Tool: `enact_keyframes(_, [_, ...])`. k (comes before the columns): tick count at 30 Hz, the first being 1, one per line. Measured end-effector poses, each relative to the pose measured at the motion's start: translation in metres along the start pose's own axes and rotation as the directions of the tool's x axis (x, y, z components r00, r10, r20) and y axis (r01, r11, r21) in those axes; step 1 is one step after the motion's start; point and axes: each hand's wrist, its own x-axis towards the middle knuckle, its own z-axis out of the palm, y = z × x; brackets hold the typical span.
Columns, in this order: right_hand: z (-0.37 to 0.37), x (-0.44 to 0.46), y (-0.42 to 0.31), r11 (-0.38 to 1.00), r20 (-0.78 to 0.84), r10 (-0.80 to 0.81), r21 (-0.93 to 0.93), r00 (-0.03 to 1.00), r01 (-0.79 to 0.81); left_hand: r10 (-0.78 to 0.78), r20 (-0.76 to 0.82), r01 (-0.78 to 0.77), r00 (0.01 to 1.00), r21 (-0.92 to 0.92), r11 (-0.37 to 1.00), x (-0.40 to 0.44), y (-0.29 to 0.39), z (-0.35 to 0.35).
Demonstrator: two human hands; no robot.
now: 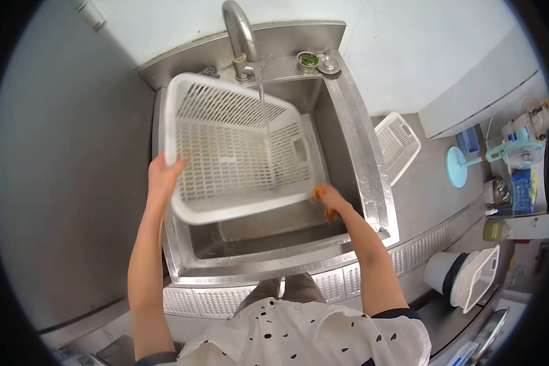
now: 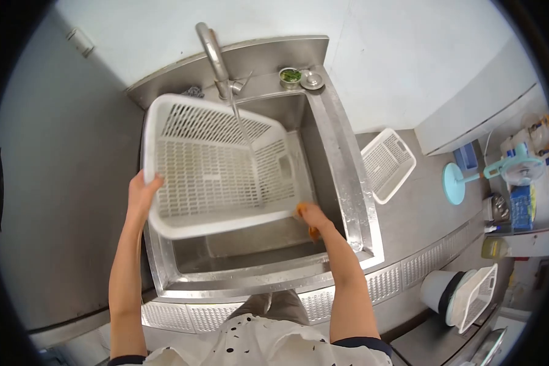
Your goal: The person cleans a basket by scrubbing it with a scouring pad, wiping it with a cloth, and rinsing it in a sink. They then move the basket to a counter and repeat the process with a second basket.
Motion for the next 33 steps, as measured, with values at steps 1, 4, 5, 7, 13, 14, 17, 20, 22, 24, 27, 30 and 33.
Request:
enact_keyframes(1, [-0.004,0.013,-0.005,0.953,-0.058,0.096,0.295,0.994,-0.075,-0.022,-0.048,0.021,0.999,-0.027,0.999,-0.008,0.0,-0.003])
enact_keyframes(4, [-0.018,0.054,-0.048,0.555,-0.033,0.297,0.819,0.954,-0.145,-0.05,-0.098,0.054,0.994,0.047,0.997,-0.033,0.003,-0.013])
enact_keyframes(5, [-0.015,0.074,-0.064,0.496,-0.001,0.272,0.857,0.962,-0.14,-0.056,-0.126,0.071,0.99,0.119,0.99,-0.037,0.0,-0.017])
enact_keyframes(7, [-0.005,0.101,-0.112,0.47,0.062,0.147,0.874,0.987,-0.125,-0.086,-0.085,0.09,0.993,0.039,0.995,-0.05,0.017,-0.009])
enact_keyframes(13, [0.102,0.181,-0.146,0.885,-0.116,-0.373,-0.341,0.92,0.316,-0.199,-0.11,0.203,0.974,0.034,0.979,-0.068,0.04,0.012])
enact_keyframes(14, [0.126,0.183,-0.143,0.796,-0.019,-0.432,-0.478,0.902,0.371,-0.202,-0.12,0.206,0.972,0.018,0.978,-0.07,0.045,0.021])
enact_keyframes(17, [0.141,0.201,-0.124,0.59,0.226,-0.457,-0.647,0.86,0.483,-0.239,-0.174,0.237,0.955,-0.034,0.971,-0.074,0.048,0.032])
enact_keyframes(20, [0.139,0.221,-0.094,0.525,0.248,-0.576,-0.618,0.779,0.585,-0.332,-0.271,0.324,0.903,-0.077,0.943,-0.079,0.039,0.026])
enact_keyframes(22, [0.117,0.234,-0.092,0.534,0.205,-0.601,-0.617,0.773,0.579,-0.335,-0.335,0.334,0.88,-0.065,0.94,-0.076,0.029,0.019])
enact_keyframes(24, [0.091,0.243,-0.086,0.627,0.046,-0.585,-0.609,0.81,0.487,-0.301,-0.39,0.298,0.87,-0.07,0.952,-0.067,0.034,0.026])
enact_keyframes(27, [0.051,0.243,-0.088,0.75,-0.19,-0.504,-0.581,0.843,0.318,-0.295,-0.358,0.268,0.886,-0.125,0.955,-0.066,0.038,0.023])
enact_keyframes(30, [0.018,0.238,-0.088,0.857,-0.413,-0.417,-0.474,0.81,0.2,-0.247,-0.304,0.221,0.92,-0.117,0.968,-0.064,0.047,0.029])
enact_keyframes(33, [-0.003,0.242,-0.069,0.978,-0.613,-0.191,-0.184,0.766,0.097,-0.21,-0.266,0.188,0.941,-0.106,0.976,-0.066,0.045,0.038])
